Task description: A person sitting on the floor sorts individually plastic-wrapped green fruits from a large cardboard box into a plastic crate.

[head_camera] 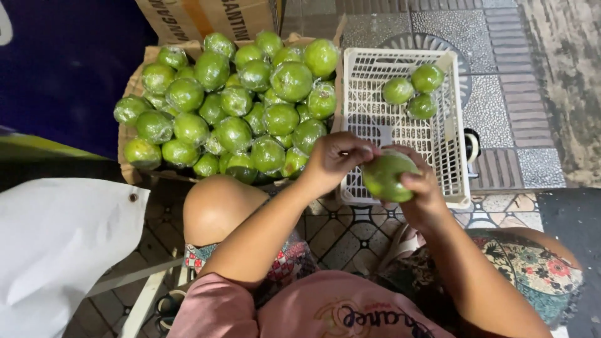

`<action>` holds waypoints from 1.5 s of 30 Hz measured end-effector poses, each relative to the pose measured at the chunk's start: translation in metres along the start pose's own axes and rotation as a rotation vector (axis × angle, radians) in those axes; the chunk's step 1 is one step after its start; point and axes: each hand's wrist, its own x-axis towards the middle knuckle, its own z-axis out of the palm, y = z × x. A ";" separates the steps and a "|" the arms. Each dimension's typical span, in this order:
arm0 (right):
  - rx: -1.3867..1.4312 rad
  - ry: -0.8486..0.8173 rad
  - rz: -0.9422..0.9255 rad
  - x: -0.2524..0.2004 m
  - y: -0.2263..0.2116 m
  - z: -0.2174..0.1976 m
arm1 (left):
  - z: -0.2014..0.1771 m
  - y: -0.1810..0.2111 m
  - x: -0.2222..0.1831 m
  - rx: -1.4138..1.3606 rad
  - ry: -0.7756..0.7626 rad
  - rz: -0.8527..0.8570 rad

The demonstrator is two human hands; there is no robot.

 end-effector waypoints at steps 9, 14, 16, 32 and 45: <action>0.954 -0.160 0.618 -0.014 -0.016 0.028 | 0.015 -0.016 -0.003 0.198 0.112 0.425; -0.318 -0.061 -0.147 -0.023 -0.008 0.024 | 0.011 -0.018 -0.006 0.401 0.272 0.283; -0.206 -0.028 -0.109 -0.019 -0.006 0.016 | 0.011 -0.019 -0.002 0.389 0.232 0.296; 0.125 -0.112 0.161 -0.014 -0.018 0.017 | 0.002 -0.024 0.001 0.356 0.120 0.340; 0.695 -0.265 0.562 -0.010 -0.011 0.009 | -0.003 0.015 0.001 0.126 -0.100 0.209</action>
